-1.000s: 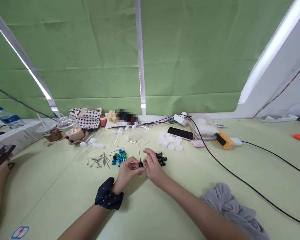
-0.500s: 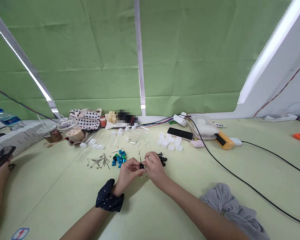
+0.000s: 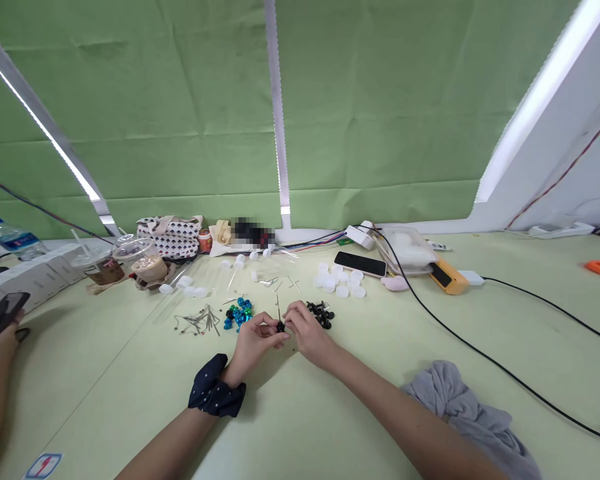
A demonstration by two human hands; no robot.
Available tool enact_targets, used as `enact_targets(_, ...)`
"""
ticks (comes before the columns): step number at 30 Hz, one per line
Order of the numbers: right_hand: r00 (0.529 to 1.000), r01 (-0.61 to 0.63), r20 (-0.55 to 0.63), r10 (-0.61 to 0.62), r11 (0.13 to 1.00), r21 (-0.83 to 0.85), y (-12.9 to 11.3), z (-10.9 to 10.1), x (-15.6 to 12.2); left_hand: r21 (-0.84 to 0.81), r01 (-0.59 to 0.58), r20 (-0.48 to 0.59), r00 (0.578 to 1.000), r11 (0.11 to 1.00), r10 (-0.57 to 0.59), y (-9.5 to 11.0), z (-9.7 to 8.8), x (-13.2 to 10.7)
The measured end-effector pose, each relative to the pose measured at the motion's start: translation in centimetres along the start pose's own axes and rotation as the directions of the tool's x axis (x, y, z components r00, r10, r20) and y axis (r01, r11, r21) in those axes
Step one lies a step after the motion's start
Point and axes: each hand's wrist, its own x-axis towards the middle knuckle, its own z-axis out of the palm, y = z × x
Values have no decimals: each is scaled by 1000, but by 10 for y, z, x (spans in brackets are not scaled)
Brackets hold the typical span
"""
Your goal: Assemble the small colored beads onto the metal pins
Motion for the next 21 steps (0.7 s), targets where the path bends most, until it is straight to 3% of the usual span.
enact_targets(4,999,-41,-26,38,985,-166,8,3,-3,-2,1,1,1000,1000,-1,-1,0,1)
enact_targets(9,997,6,-79,-26,968,-250,14,6,-5,4,1,-5,1000,1000,-1,-1,-1,2)
enact_targets(17,991,91,116,-59,950,-299,17,5,-7,79,-14,42,999,997,11,1,-9,3)
enact_targets(21,986,34,165,13,961,-275,17,10,-8,168,-55,83,996,984,41,-3,-12,4)
